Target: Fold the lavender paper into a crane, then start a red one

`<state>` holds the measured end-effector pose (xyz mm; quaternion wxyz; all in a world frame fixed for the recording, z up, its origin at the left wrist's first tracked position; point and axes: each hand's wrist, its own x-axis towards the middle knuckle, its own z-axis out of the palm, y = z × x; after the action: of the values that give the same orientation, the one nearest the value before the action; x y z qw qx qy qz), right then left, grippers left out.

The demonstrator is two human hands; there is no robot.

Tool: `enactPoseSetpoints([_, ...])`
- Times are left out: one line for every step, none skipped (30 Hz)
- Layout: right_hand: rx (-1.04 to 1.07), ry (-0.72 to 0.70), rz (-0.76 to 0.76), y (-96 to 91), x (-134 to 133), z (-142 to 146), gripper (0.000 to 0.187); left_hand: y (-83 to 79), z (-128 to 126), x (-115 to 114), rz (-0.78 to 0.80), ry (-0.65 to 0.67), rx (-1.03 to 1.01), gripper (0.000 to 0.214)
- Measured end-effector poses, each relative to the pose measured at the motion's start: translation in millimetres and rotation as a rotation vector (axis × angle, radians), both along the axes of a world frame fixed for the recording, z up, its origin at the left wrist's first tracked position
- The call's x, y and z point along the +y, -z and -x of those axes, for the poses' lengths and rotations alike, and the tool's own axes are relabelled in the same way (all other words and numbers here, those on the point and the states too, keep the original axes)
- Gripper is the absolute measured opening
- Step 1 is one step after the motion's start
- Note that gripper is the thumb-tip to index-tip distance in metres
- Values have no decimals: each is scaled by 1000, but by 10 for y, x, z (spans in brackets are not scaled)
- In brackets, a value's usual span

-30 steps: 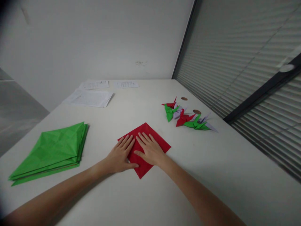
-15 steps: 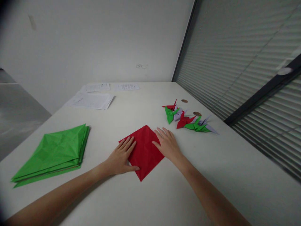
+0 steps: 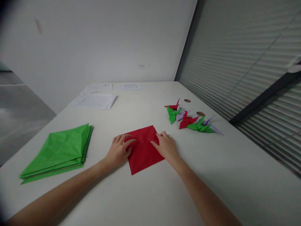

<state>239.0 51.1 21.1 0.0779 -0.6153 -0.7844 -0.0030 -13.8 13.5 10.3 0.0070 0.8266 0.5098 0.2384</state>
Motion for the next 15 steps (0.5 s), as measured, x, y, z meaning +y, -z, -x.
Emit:
enactPoseSetpoints([7,17,-4,11,-14,-11,52,10,5,9,-2,-24,9,43])
enactPoseSetpoints([16,33,-12,24,-22,-25,56,18,12,20,0,-53,12,42])
enactPoseSetpoints([26,48,-23,39,-26,-40,59,24,21,31,6,-86,9,40])
enactPoseSetpoints([38,60,-34,55,-27,-55,59,29,31,41,16,-116,2,38])
enactPoseSetpoints([54,66,-44,71,-27,-68,58,33,41,50,30,-137,-4,38])
enactPoseSetpoints([75,67,-53,87,-27,-79,55,37,48,56,43,-147,-3,38])
enactPoseSetpoints([98,64,-60,100,-28,-85,52,42,52,58,53,-150,3,38])
enactPoseSetpoints([119,61,-67,111,-32,-87,48,47,53,59,59,-145,15,39])
enactPoseSetpoints([133,63,-73,118,-38,-85,46,54,52,57,61,-140,27,39])
enactPoseSetpoints([138,72,-82,124,-46,-80,44,62,50,54,60,-136,38,39])
enactPoseSetpoints([133,87,-90,128,-55,-74,44,69,47,52,59,-135,42,39])
enactPoseSetpoints([122,106,-98,133,-63,-67,44,76,44,51,61,-136,43,40])
enactPoseSetpoints([114,122,-101,141,-69,-63,44,81,42,50,65,-138,42,40])
enactPoseSetpoints([114,133,-100,152,-70,-61,44,85,41,51,69,-141,42,41])
enactPoseSetpoints([127,140,-97,167,-65,-62,44,86,41,53,73,-143,44,41])
